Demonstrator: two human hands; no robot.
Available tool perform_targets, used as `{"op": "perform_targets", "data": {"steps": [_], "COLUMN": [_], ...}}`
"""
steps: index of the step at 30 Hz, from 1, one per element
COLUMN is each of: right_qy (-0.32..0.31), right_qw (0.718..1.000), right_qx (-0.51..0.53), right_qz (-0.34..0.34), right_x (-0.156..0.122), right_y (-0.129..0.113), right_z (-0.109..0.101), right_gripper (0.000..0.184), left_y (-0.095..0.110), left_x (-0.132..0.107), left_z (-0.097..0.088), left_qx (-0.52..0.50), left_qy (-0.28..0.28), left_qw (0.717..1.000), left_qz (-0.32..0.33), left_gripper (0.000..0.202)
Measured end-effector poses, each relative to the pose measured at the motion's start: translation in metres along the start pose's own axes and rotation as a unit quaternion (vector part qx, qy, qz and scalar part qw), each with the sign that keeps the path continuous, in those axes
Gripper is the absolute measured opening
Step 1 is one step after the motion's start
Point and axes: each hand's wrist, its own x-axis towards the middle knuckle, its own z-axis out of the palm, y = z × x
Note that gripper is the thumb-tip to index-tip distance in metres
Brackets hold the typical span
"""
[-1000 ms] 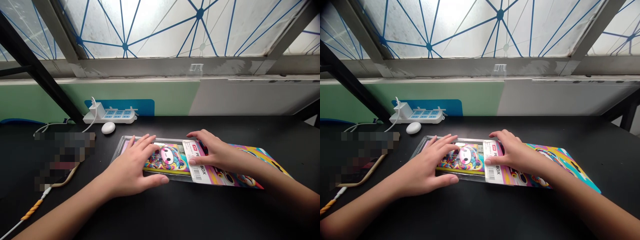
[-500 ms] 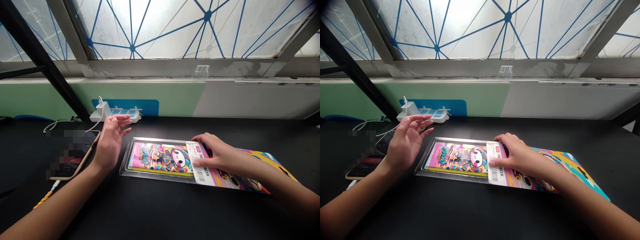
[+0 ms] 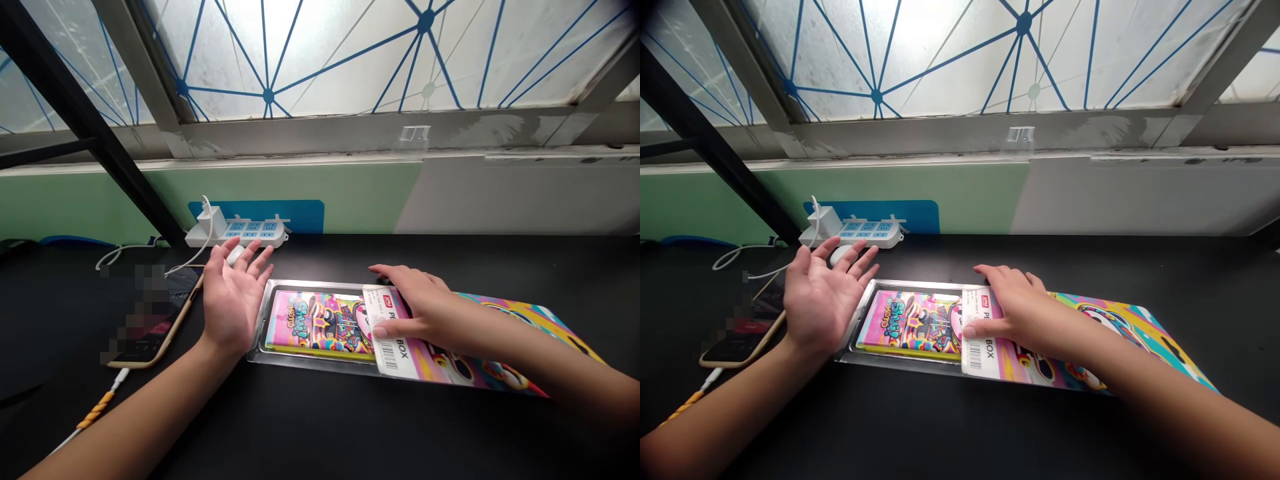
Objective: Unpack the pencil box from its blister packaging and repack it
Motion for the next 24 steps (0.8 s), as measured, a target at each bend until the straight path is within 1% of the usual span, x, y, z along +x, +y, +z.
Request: {"op": "perform_targets", "data": {"steps": [3,5,8,10,12,15,16,18,20,22,24], "right_qy": [-0.008,-0.003,0.028,0.053,0.043,-0.030,-0.051,-0.061,-0.072,-0.090,-0.099], "right_qw": [1.000,0.999,0.996,0.994,0.992,0.990,0.990,0.992,0.994,0.993,0.992], "right_qx": [0.021,0.045,0.057,0.053,0.054,0.049,0.040,0.031,0.045,0.066,0.076], "right_qz": [-0.006,-0.015,-0.055,-0.082,-0.110,-0.131,-0.125,-0.105,-0.070,-0.024,0.001], "right_x": [0.011,0.019,0.028,0.031,0.029,0.020,0.017,0.012,0.010,0.013,0.018], "right_y": [-0.029,-0.050,-0.074,-0.081,-0.076,-0.052,-0.040,-0.018,-0.003,0.001,-0.004], "right_z": [0.003,0.008,0.020,0.025,0.023,0.007,0.001,-0.012,-0.019,-0.021,-0.019], "right_gripper": [0.108,0.110,0.102,0.094,0.088,0.092,0.098,0.109,0.115,0.120,0.123], "left_y": [0.001,0.002,0.003,0.003,0.003,0.002,0.002,0.002,0.002,0.002,0.002], "left_x": [-0.002,-0.004,-0.005,-0.004,-0.003,-0.002,-0.003,-0.004,-0.005,-0.006,-0.006], "left_z": [0.005,0.007,0.008,0.007,0.005,0.003,0.003,0.003,0.003,0.004,0.004], "left_qx": [-0.065,-0.099,-0.115,-0.113,-0.110,-0.106,-0.106,-0.107,-0.110,-0.112,-0.112], "left_qy": [0.034,0.054,0.067,0.069,0.067,0.058,0.053,0.046,0.044,0.044,0.045], "left_qw": [0.997,0.993,0.991,0.991,0.991,0.992,0.992,0.992,0.992,0.992,0.992], "left_qz": [-0.011,-0.018,-0.026,-0.032,-0.037,-0.038,-0.038,-0.042,-0.044,-0.039,-0.035], "left_gripper": [0.041,0.037,0.032,0.031,0.030,0.029,0.029,0.029,0.029,0.029,0.029]}}
